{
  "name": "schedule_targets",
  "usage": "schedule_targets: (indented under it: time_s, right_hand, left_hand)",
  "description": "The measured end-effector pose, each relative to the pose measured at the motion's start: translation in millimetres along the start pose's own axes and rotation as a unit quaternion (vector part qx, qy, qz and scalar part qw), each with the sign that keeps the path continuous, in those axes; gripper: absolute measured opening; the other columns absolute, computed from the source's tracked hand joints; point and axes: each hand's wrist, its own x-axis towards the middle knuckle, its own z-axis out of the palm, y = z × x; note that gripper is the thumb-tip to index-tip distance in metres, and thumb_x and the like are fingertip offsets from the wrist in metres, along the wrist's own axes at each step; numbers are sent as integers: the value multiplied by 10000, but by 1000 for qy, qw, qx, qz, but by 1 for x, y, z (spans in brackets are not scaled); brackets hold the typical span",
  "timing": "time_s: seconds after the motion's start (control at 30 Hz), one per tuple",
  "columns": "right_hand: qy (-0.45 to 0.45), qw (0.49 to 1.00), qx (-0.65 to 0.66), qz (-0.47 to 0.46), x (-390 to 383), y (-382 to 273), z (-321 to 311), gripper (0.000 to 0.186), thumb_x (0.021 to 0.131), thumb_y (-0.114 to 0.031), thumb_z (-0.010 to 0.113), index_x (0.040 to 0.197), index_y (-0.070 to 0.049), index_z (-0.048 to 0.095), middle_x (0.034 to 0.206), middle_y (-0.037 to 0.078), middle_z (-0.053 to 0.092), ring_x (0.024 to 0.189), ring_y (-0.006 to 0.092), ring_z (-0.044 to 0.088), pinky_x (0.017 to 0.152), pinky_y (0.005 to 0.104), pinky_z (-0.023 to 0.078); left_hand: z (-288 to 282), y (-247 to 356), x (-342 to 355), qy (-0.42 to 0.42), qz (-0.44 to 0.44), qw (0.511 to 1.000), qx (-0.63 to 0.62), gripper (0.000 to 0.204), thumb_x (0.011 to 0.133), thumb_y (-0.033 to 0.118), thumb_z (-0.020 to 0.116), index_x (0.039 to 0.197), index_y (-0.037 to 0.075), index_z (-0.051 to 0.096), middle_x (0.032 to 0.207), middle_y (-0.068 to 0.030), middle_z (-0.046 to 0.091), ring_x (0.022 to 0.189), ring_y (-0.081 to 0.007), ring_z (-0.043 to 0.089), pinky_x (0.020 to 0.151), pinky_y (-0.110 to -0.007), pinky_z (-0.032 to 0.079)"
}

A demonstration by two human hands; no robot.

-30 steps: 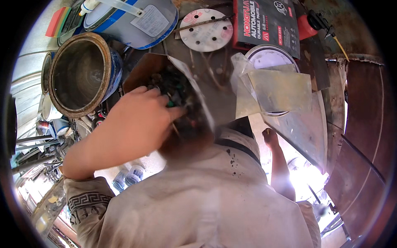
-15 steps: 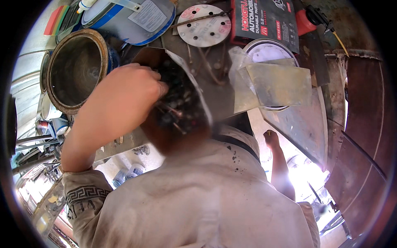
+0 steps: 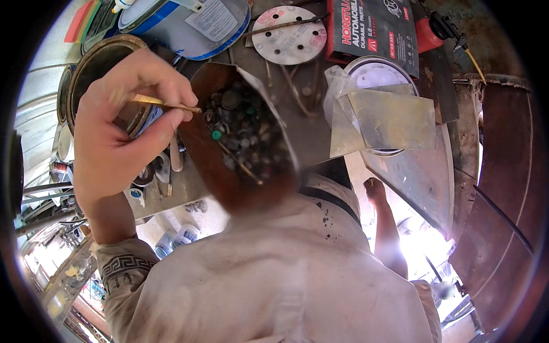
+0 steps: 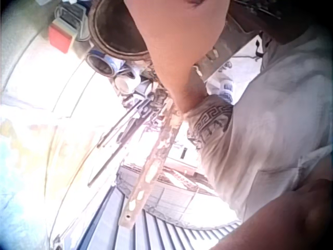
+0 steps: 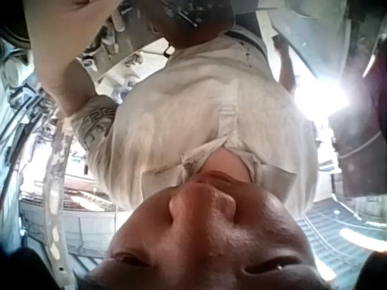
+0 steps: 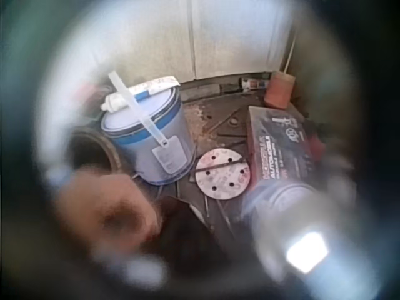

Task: The person uses a screwdriver to pry and remove plastic clips from a detached car bumper. They then walk to a workbench to retrieve a replacement clip from a container and return to the bumper to install it.

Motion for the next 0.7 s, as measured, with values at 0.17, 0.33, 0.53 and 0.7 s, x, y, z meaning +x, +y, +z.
schedule_targets:
  time_s: [0.17,0.33,0.53,0.7]
  right_hand:
    - [-18,1000,-10,17,3,3,3,204,953,-162,620,783,-51,637,636,87,590,539,206,547,542,398,460]
    - [-14,999,-35,20,1,4,0,217,957,-178,623,777,-58,638,636,88,588,552,204,552,546,398,459]
    - [-8,999,-28,23,3,4,-2,211,948,-190,636,789,-53,656,656,97,610,581,212,566,576,404,464]
    - [7,999,-33,-16,10,18,7,208,939,-183,629,795,-35,653,690,123,634,614,248,588,612,434,479]
  left_hand:
    - [-5,-11,-15,-60,-69,994,-64,103,830,-91,672,869,-1,641,950,-100,706,844,-140,704,783,-254,561]
    - [-2,-3,-11,-148,-81,980,101,159,798,-116,682,916,-10,673,878,-103,712,757,-171,710,669,-276,555]
    - [6,-4,-5,-134,-11,969,207,180,791,-75,715,942,20,697,872,-125,707,742,-326,683,627,-359,523]
    - [12,0,1,-218,-23,954,205,157,795,-45,712,932,27,685,826,-140,702,777,-352,687,653,-405,533]
